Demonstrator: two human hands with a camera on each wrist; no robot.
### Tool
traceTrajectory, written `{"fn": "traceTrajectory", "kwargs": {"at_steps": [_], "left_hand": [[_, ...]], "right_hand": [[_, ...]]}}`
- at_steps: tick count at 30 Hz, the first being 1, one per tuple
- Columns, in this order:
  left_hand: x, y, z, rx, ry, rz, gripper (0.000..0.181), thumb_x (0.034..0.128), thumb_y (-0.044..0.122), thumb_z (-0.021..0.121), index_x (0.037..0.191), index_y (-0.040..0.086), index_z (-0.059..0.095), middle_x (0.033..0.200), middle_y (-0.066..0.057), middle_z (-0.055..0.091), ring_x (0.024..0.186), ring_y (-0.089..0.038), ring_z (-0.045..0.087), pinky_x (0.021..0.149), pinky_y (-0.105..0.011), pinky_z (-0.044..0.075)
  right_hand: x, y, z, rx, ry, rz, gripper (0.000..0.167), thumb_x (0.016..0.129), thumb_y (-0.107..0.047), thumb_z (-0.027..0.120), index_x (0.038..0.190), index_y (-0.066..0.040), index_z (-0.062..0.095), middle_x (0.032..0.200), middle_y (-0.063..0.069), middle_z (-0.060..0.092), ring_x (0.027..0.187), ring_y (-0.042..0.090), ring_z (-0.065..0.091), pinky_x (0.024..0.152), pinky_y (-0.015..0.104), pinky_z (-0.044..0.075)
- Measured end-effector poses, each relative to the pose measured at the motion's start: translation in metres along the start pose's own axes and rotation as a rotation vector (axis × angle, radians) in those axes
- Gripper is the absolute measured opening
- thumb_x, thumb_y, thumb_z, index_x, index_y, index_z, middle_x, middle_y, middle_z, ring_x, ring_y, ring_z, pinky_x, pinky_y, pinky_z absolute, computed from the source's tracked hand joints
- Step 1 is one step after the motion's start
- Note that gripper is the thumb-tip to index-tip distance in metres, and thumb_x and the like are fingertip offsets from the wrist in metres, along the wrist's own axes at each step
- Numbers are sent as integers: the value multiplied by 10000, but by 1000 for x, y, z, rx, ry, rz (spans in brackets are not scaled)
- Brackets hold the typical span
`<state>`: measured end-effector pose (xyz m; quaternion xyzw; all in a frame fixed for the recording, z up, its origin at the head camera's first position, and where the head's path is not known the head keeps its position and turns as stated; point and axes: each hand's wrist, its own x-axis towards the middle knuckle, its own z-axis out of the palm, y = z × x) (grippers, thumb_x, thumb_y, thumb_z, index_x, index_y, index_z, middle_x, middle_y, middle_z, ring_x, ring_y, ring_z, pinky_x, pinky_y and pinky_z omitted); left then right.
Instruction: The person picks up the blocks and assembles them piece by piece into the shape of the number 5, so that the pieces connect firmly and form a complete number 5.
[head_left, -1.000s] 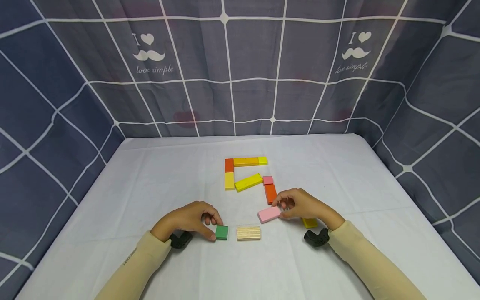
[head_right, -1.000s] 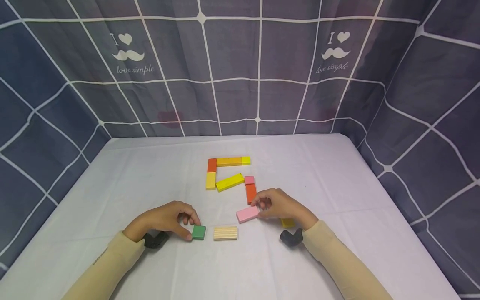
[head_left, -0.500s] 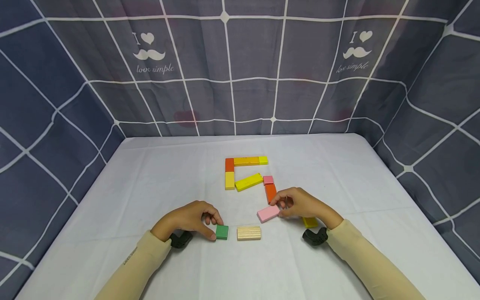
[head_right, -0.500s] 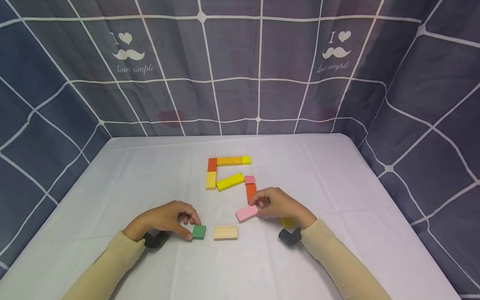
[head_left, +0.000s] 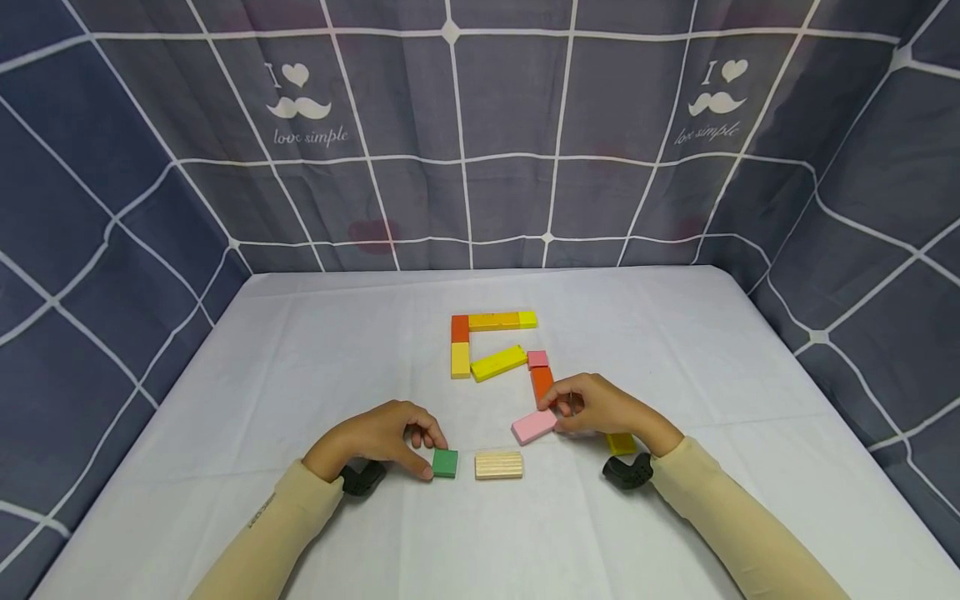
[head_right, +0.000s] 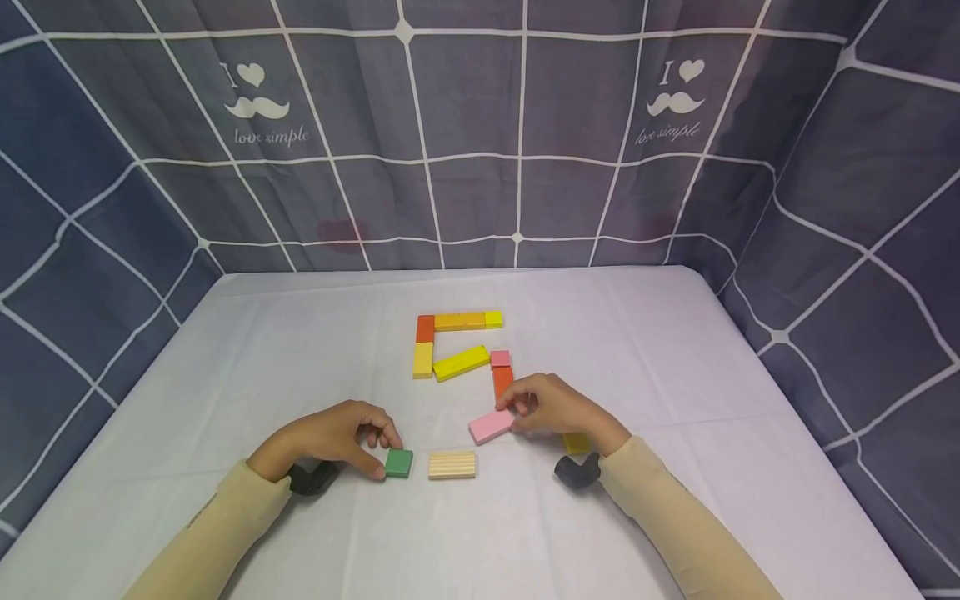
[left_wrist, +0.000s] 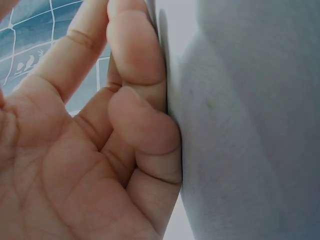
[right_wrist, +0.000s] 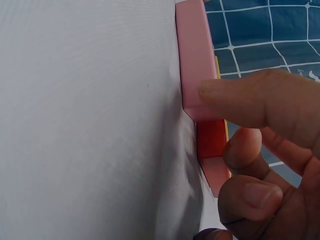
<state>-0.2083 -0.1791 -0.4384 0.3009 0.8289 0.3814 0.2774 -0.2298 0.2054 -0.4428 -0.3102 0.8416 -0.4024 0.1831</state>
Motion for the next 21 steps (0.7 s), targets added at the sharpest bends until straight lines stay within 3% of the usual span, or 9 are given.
{"fn": "traceTrajectory", "kwargs": {"at_steps": [21], "left_hand": [[0, 0, 0, -2, -3, 15, 262, 791, 118, 952, 1018, 120, 821, 900, 76, 687, 860, -110, 561, 780, -222, 456]], "right_hand": [[1, 0, -1, 11, -23, -9, 228, 913, 33, 817, 1134, -3, 775, 815, -54, 544, 735, 99, 495, 658, 204, 389]]}}
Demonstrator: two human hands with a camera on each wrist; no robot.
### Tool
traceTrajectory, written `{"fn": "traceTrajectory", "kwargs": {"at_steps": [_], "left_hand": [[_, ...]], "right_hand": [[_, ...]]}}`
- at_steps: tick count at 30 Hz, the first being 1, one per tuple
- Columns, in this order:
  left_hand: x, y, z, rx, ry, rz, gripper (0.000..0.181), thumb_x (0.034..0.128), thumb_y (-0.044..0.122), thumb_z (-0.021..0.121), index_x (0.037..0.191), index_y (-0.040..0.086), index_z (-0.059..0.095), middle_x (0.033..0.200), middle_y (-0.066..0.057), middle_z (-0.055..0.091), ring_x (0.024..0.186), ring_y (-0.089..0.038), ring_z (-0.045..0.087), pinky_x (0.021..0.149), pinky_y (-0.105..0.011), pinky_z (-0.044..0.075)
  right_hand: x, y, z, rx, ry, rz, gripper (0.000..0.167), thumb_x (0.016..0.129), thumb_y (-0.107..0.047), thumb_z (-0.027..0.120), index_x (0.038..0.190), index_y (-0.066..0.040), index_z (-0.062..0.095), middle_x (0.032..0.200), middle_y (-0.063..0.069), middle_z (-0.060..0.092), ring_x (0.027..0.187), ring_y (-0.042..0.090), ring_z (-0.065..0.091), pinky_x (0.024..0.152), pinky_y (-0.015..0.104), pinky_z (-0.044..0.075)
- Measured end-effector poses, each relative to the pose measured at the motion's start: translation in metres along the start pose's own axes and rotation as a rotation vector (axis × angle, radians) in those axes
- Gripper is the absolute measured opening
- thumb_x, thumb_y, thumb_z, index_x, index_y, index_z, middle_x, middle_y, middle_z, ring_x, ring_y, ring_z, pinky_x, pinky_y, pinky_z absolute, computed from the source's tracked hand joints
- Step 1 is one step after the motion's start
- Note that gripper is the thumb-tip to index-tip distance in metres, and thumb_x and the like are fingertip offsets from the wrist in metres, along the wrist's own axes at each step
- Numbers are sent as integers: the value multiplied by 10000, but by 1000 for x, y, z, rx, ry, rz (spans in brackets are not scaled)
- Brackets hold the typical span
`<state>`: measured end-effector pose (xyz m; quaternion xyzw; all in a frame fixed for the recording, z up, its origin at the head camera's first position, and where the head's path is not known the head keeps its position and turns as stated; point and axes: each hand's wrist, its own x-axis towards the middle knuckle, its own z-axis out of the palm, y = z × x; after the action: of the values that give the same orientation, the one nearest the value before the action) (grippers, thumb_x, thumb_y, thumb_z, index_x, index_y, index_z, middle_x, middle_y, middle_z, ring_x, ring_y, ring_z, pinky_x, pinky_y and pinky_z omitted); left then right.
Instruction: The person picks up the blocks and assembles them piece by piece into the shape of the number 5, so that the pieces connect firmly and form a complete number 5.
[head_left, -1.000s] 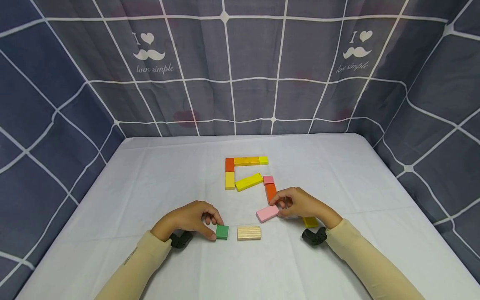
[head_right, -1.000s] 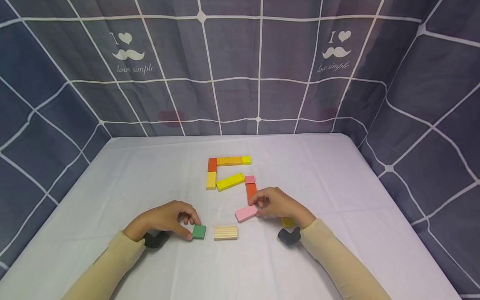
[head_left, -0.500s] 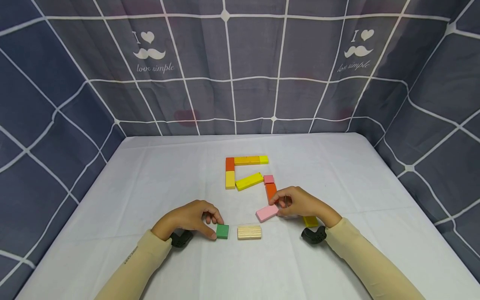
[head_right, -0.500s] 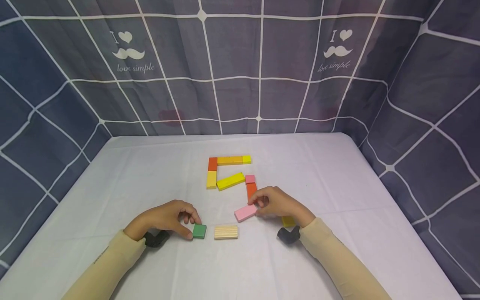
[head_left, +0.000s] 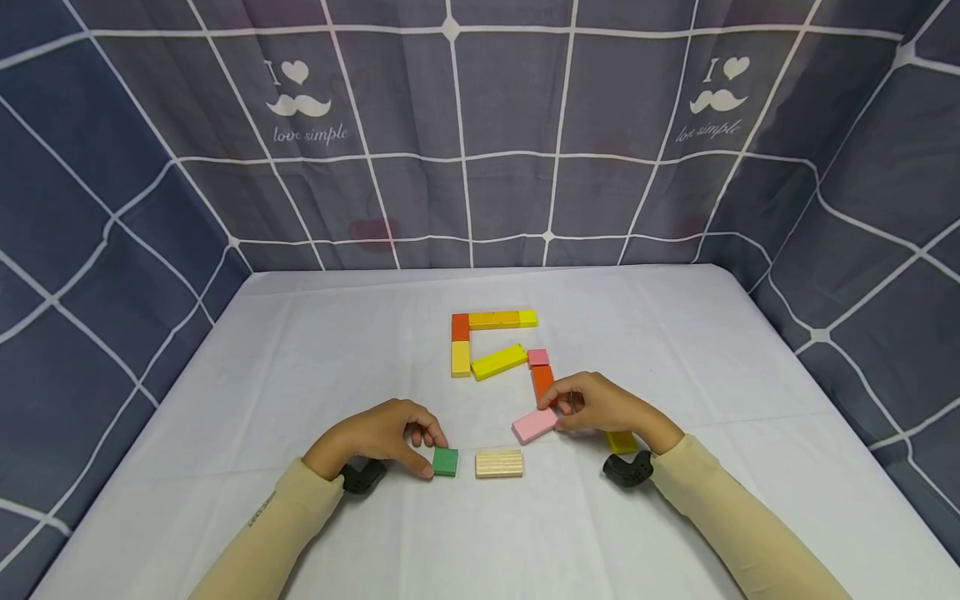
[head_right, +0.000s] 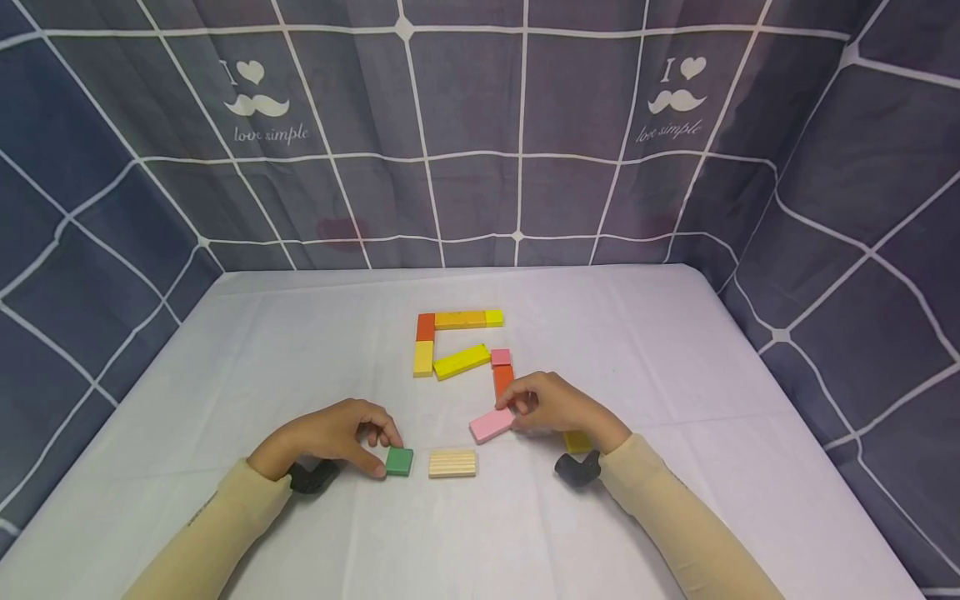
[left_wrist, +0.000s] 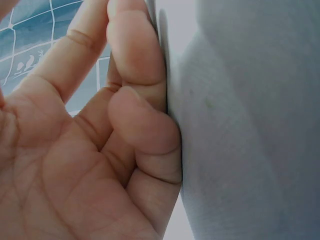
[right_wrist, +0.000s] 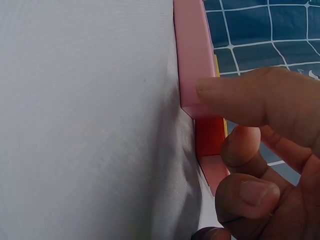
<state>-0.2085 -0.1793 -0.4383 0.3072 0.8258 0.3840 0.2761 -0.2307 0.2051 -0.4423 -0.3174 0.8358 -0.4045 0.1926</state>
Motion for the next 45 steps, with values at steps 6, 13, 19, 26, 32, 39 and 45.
{"fn": "traceTrajectory", "kwargs": {"at_steps": [6, 13, 19, 26, 32, 39, 45], "left_hand": [[0, 0, 0, 5, -1, -6, 263, 791, 120, 953, 1019, 126, 822, 897, 73, 686, 859, -109, 560, 777, -222, 454], [0, -1, 0, 16, -3, -10, 261, 795, 120, 953, 1021, 135, 822, 899, 84, 685, 862, -98, 559, 783, -223, 457], [0, 0, 0, 21, 2, -8, 261, 795, 133, 958, 1019, 140, 824, 906, 91, 687, 866, -94, 559, 784, -222, 461], [0, 1, 0, 19, 5, -19, 258, 795, 132, 960, 1015, 139, 825, 899, 88, 685, 861, -100, 557, 778, -221, 459], [0, 0, 0, 18, 3, -23, 259, 796, 133, 961, 1018, 139, 826, 897, 85, 681, 861, -103, 557, 777, -223, 459], [0, -1, 0, 15, 2, -12, 262, 793, 133, 959, 1018, 141, 826, 919, 93, 699, 873, -97, 564, 794, -225, 465], [0, -2, 0, 13, 1, -12, 263, 791, 133, 960, 1018, 140, 827, 919, 92, 699, 872, -95, 563, 794, -224, 463]], "right_hand": [[0, 0, -1, 3, -12, 3, 227, 917, 32, 813, 1137, -2, 773, 817, -54, 542, 744, 101, 500, 665, 204, 389], [-1, 0, -2, 0, -17, 8, 229, 920, 26, 814, 1143, -8, 776, 806, -55, 528, 721, 102, 480, 663, 211, 373], [-2, 0, -3, 19, -14, 0, 237, 915, 38, 811, 1147, 4, 777, 797, -51, 531, 701, 94, 464, 653, 205, 360], [-4, -1, -4, 23, -8, -1, 246, 908, 46, 813, 1149, 9, 779, 787, -46, 525, 684, 91, 448, 643, 202, 344], [-4, -1, -4, 33, -6, 12, 246, 909, 48, 810, 1149, 6, 780, 787, -42, 526, 684, 96, 449, 642, 204, 347], [-4, 0, -4, 36, -1, 12, 251, 906, 48, 811, 1152, 6, 780, 787, -40, 525, 680, 92, 443, 639, 202, 342], [-4, 1, -5, 36, -5, 10, 250, 907, 45, 810, 1152, 4, 779, 781, -43, 518, 675, 89, 436, 640, 203, 337]]}}
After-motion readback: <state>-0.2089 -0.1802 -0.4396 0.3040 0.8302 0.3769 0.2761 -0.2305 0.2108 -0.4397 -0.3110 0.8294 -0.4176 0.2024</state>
